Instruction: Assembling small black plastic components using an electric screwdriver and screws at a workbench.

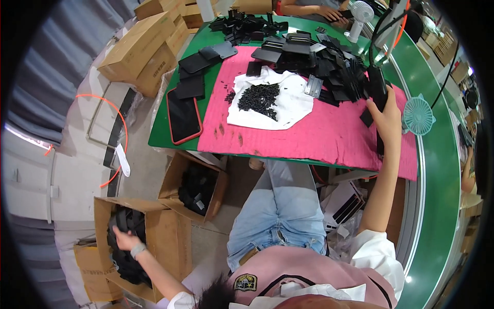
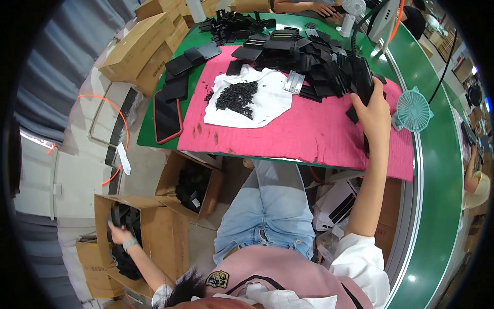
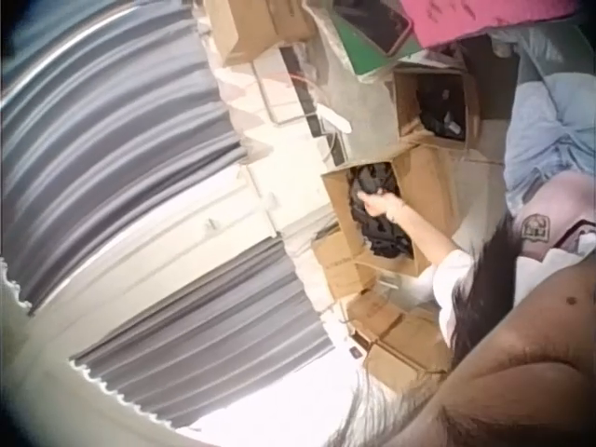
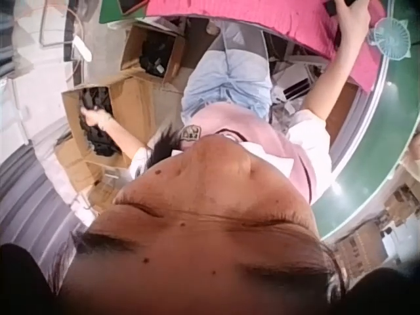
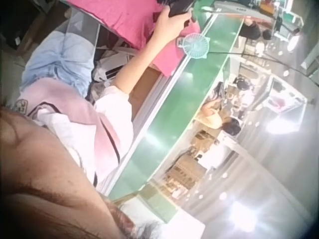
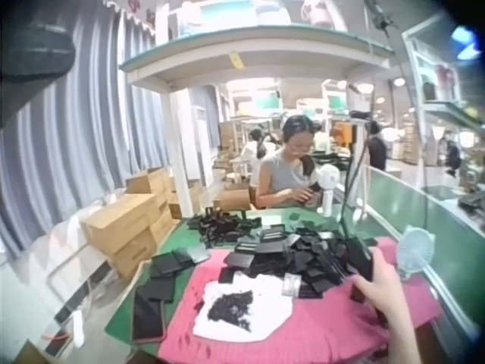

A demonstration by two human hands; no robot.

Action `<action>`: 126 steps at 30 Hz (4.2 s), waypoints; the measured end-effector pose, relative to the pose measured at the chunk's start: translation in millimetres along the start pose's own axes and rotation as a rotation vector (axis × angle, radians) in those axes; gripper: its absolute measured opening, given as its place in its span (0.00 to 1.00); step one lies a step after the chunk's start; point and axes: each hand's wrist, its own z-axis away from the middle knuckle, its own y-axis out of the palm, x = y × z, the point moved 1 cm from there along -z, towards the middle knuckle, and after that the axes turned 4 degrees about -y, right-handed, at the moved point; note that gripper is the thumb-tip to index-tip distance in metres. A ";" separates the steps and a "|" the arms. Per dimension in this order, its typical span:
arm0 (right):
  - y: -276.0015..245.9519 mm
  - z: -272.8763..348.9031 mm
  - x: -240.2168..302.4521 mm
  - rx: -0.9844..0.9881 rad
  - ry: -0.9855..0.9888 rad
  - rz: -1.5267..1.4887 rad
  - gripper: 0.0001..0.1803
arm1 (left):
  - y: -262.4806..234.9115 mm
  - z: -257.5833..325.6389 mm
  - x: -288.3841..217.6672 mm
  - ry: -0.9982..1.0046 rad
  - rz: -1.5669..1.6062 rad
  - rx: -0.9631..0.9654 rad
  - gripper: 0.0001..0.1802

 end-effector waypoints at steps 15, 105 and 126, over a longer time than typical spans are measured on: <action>-2.8 -3.8 -1.6 -0.007 0.156 0.339 0.35 | 80.2 94.0 -69.9 0.366 0.255 0.489 0.12; -95.9 8.9 -170.9 -0.454 0.006 -0.648 0.20 | 151.6 522.2 -104.2 0.539 0.085 2.005 0.13; -73.6 14.4 -177.2 -0.425 0.150 -0.736 0.34 | 151.6 522.4 -104.0 0.601 0.066 1.995 0.12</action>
